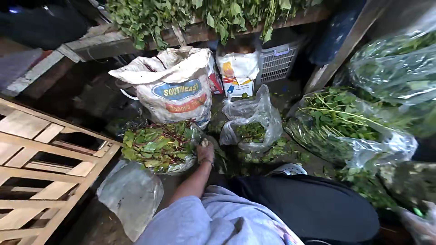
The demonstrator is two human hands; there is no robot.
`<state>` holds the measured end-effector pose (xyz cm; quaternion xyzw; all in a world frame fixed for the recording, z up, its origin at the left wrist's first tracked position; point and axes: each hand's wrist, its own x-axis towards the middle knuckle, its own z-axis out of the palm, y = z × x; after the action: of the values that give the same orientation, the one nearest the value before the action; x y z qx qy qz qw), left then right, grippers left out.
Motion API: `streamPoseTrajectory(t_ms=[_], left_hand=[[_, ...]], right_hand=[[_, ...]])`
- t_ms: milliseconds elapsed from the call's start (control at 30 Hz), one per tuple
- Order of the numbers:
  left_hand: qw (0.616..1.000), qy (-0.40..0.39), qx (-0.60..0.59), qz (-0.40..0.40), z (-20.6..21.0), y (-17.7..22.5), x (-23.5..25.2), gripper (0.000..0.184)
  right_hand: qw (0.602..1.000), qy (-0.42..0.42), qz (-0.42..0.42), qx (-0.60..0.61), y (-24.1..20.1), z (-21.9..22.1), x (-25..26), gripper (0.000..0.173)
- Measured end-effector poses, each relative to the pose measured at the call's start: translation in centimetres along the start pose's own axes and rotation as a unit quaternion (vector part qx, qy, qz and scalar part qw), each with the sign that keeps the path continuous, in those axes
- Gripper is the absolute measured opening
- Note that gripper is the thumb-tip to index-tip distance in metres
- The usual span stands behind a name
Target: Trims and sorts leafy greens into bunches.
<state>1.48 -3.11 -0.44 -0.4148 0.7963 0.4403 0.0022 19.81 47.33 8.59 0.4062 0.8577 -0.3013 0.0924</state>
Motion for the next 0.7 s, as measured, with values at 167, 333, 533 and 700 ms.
streamPoseTrajectory(t_ms=[167,333,533,700], left_hand=[[0.963,-0.103,0.102,0.228,0.8,3.8,-4.3,0.072],[0.866,-0.235,0.030,0.440,6.7,15.3,-13.7,0.049],[0.693,-0.399,-0.123,0.587,17.0,23.7,-30.8,0.044],[0.576,-0.567,-0.079,0.584,17.8,21.7,-43.1,0.040]], right_hand=[[1.000,-0.017,-0.008,0.011,1.0,0.8,1.2,0.077],[0.993,0.009,0.067,0.095,1.5,0.3,1.7,0.062],[0.971,0.127,0.071,0.188,1.2,-2.0,1.4,0.044],[0.887,0.330,0.091,0.311,2.0,-3.8,-0.4,0.037]])
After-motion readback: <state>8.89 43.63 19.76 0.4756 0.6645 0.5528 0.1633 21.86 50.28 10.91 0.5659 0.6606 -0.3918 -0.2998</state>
